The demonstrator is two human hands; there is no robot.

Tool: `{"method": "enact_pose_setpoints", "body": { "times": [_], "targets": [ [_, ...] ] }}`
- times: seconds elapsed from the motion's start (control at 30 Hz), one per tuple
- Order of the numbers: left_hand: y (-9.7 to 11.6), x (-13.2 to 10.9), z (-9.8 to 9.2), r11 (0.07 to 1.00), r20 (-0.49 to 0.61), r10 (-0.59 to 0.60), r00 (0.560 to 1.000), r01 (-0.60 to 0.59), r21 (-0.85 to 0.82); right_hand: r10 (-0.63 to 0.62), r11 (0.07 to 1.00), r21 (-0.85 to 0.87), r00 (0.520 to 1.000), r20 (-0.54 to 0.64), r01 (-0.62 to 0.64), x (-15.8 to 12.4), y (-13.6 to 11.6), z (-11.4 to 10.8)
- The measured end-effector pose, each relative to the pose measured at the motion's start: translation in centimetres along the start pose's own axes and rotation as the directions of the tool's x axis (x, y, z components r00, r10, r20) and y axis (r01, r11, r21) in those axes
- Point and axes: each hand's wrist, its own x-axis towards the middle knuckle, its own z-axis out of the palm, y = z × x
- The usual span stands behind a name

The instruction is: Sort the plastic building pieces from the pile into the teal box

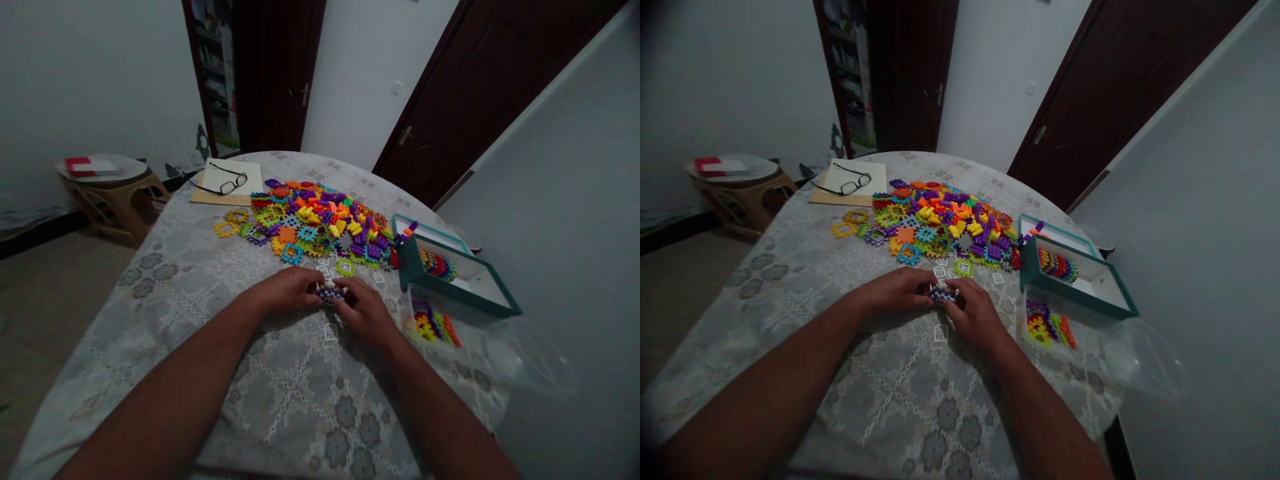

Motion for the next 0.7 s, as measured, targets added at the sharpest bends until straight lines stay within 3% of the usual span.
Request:
{"method": "enact_pose_setpoints", "body": {
  "times": [0.23,0.4,0.5,0.57,0.7],
  "targets": [
    [-0.3,0.1,-0.1,0.999,0.018,0.007,1.0,-0.006,-0.038,0.148,0.989,-0.02,0.982,0.12,-0.147,0.1,-1.3,-0.3],
    [-1.0,0.6,0.0,0.997,-0.001,-0.005,1.0,0.005,-0.082,0.148,0.977,-0.163,0.987,0.065,-0.136,0.2,-3.1,-2.2],
    [-1.2,0.7,-0.2,0.998,-0.008,-0.008,1.0,0.008,-0.064,0.168,0.968,-0.176,0.984,-0.065,-0.177,0.3,-3.7,-5.7],
    [-1.4,0.7,-0.3,0.999,-0.007,-0.004,1.0,0.003,-0.049,0.197,0.955,-0.183,0.961,-0.195,-0.233,0.5,-3.1,-9.3],
    [-1.6,0.7,-0.4,1.0,-0.011,0.002,1.0,-0.002,-0.012,0.203,0.864,-0.317,0.846,-0.493,-0.392,1.8,1.5,-18.4]
  ]
}}
